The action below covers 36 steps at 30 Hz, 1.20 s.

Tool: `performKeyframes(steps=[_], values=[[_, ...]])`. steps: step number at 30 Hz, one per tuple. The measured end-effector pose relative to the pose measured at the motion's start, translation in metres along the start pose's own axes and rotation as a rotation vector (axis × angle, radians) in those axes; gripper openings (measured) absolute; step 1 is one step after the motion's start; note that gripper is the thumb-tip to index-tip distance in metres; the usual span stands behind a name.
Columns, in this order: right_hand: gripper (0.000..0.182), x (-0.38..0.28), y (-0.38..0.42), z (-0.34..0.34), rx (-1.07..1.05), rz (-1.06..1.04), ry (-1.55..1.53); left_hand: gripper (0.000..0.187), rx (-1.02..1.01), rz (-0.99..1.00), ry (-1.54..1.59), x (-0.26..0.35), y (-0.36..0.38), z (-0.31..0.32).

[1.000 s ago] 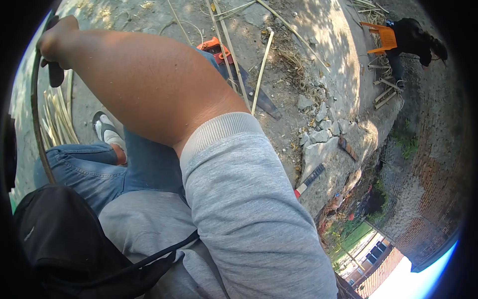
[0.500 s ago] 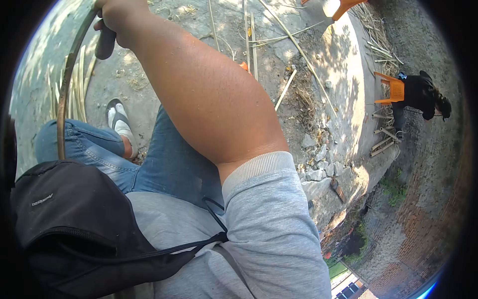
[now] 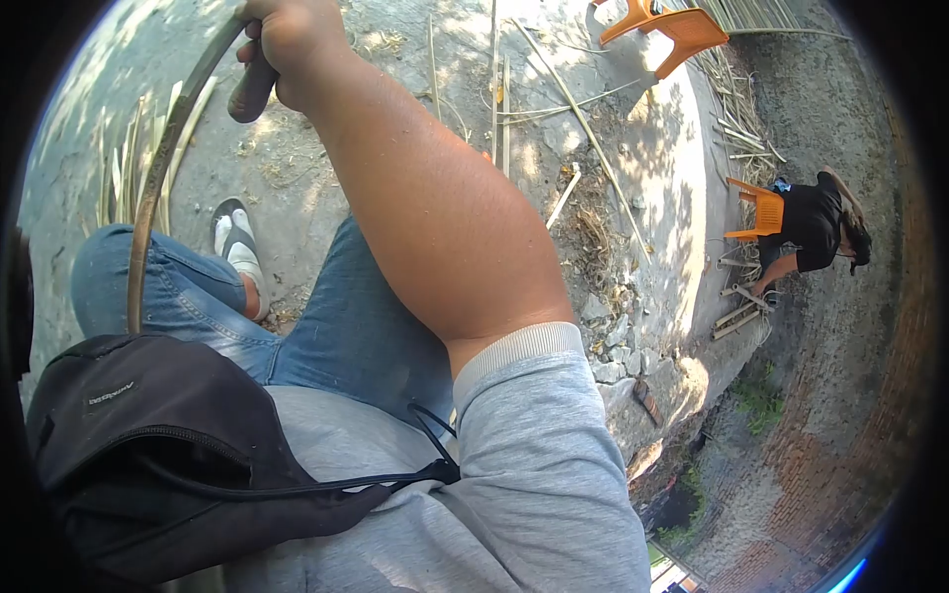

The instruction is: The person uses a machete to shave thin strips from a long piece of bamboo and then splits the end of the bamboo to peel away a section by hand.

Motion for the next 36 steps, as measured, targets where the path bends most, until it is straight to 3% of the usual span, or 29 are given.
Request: performKeyframes(steps=[5,7,8,10,12,15,22,25,28,31,36], values=[[0.011,0.003,-0.004,-0.003,-0.003,-0.01,-0.001,0.011,0.056,-0.018,0.035,-0.001,0.01,-0.001],[0.01,0.002,-0.001,-0.003,0.003,-0.007,0.005,0.022,0.199,-0.119,0.043,0.006,0.02,0.019],[0.01,0.002,0.0,-0.004,0.026,0.003,0.0,0.031,0.312,-0.26,0.066,0.012,0.022,0.033],[0.013,0.002,0.003,-0.008,0.055,0.031,-0.009,0.034,0.202,-0.324,0.151,0.015,0.008,0.053],[0.017,0.003,0.001,-0.011,0.036,-0.032,-0.035,0.037,0.221,-0.359,0.2,0.012,-0.003,0.078],[0.017,0.002,0.007,-0.006,0.043,-0.011,-0.051,0.034,0.153,-0.301,0.334,0.013,-0.012,0.114],[0.015,-0.002,0.009,-0.003,0.055,0.034,-0.061,0.035,0.008,-0.278,0.473,0.012,-0.014,0.109],[0.017,-0.006,0.016,0.001,0.065,0.026,-0.054,0.053,0.208,-0.53,0.555,-0.005,0.03,0.105],[0.018,-0.009,0.021,0.003,0.066,0.007,-0.053,0.061,0.28,-0.837,0.18,-0.014,0.085,0.111],[0.018,-0.011,0.023,0.007,0.062,-0.003,-0.081,0.062,0.233,-1.009,-0.092,0.003,0.129,0.131],[0.017,-0.01,0.025,0.006,0.093,-0.01,-0.074,0.051,0.24,-1.205,0.096,0.025,0.179,0.186]])
Point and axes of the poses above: each hand's wrist, its own y-axis away from the middle knuckle, its own z-axis out of the palm, x = y × z, the point moved 6 cm from there along -y, towards the middle knuckle, and after that the axes turned 4 degrees about -y, right-handed, at the moved point
